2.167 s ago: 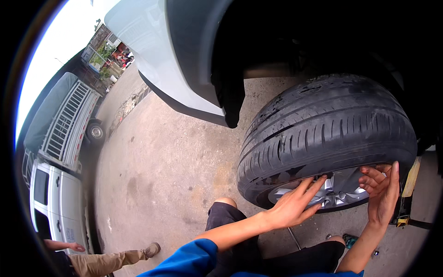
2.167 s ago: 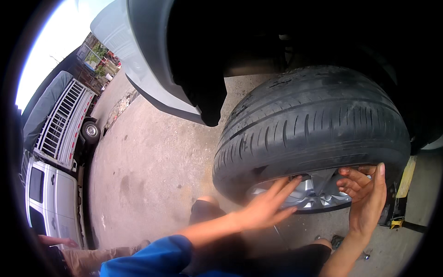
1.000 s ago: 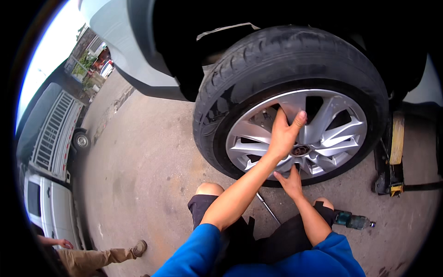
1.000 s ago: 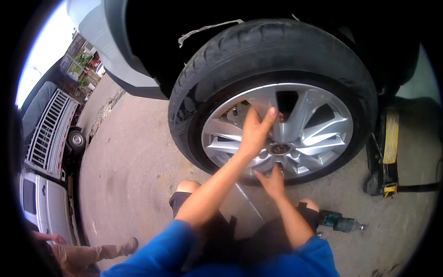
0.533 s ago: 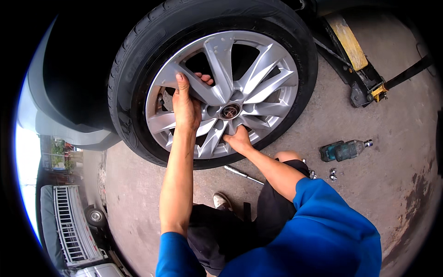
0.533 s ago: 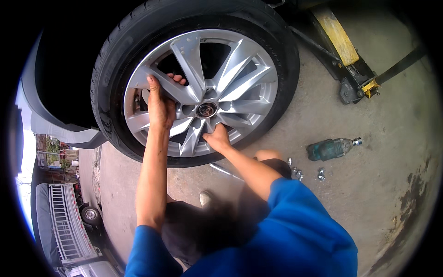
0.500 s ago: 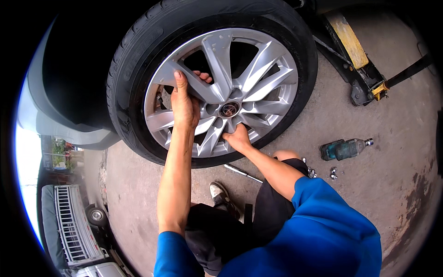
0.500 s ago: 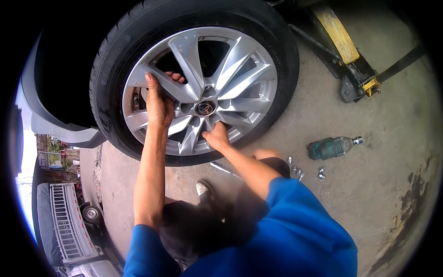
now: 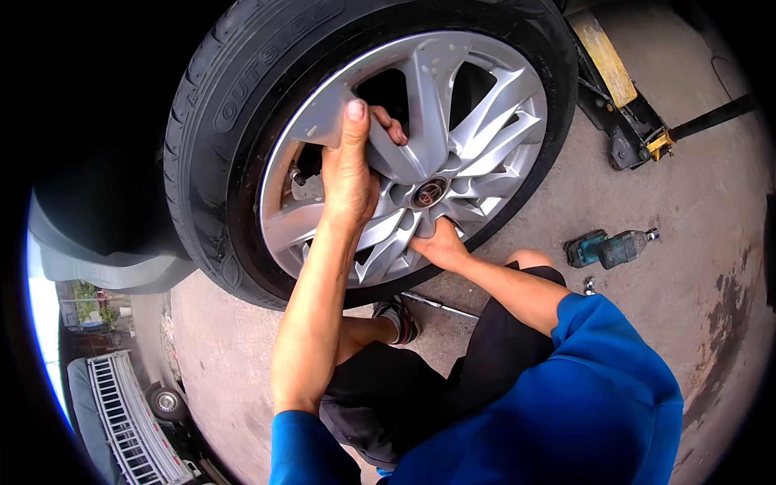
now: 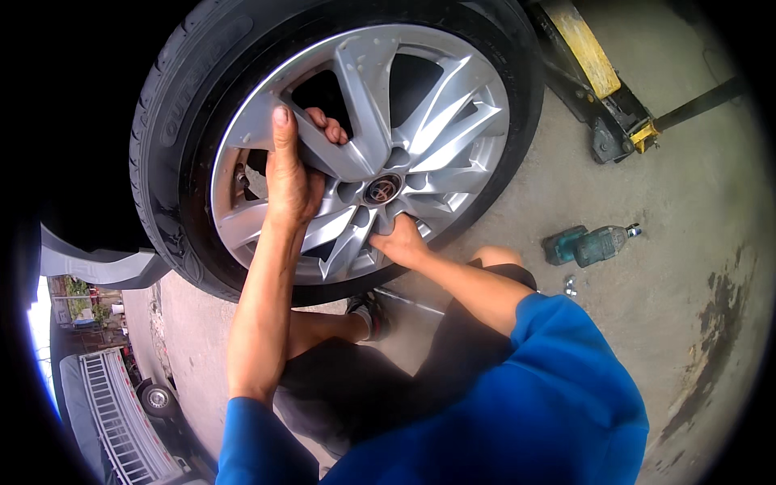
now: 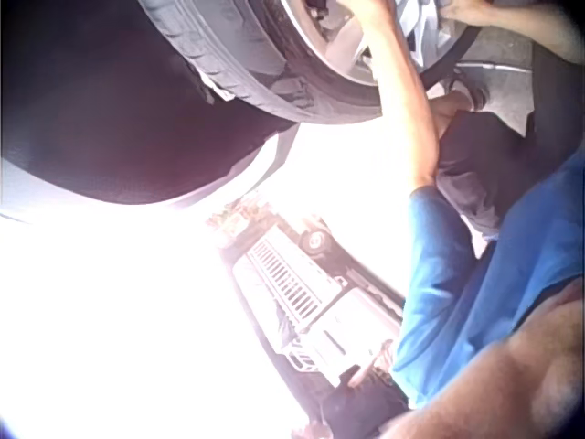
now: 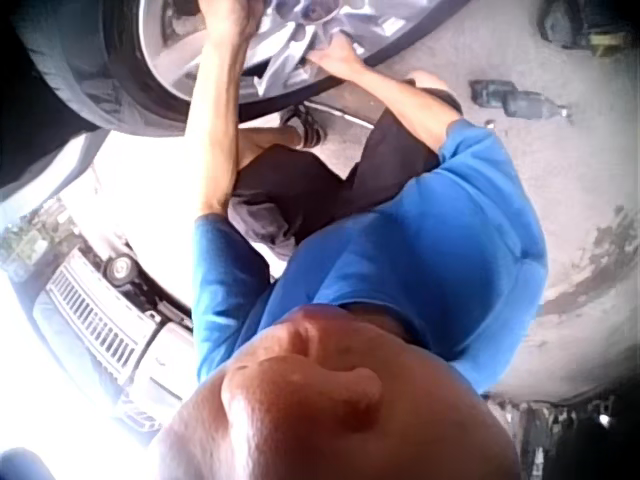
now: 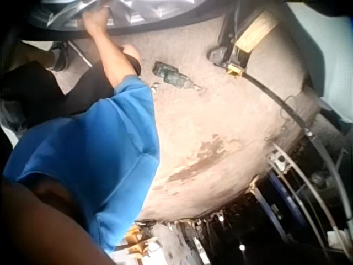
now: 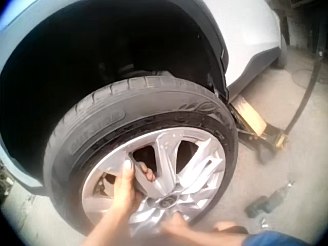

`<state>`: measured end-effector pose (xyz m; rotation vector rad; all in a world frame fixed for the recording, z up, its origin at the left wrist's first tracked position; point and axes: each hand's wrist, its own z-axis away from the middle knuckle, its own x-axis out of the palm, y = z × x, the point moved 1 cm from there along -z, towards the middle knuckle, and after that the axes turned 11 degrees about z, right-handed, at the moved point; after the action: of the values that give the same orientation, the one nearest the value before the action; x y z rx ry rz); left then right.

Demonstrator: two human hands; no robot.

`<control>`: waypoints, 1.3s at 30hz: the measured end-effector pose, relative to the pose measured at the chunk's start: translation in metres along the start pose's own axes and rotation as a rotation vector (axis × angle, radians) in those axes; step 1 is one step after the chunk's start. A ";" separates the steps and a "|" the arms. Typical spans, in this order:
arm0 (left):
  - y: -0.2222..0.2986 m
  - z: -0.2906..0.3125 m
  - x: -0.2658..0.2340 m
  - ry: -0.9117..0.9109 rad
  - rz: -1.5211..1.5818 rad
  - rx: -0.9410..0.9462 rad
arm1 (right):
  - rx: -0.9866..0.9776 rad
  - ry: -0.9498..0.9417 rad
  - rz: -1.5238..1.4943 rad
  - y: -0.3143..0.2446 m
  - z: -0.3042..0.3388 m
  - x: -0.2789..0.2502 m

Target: The person uses a tire inflator to fill a tire mounted on a rim, then removes the tire from the machine. They carry the tire to a white car, lift it onto the wheel hub, and secure it by hand-tightening the lug nuts.

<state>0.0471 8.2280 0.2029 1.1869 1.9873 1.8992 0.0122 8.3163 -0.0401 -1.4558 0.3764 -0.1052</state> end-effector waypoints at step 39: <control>0.020 -0.010 -0.009 0.004 -0.046 -0.061 | 0.260 0.227 -0.199 -0.030 0.005 0.019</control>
<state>0.0561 8.2122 0.2188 1.1128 1.9267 1.9268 0.0360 8.3118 -0.0138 -1.2227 0.3857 -0.4668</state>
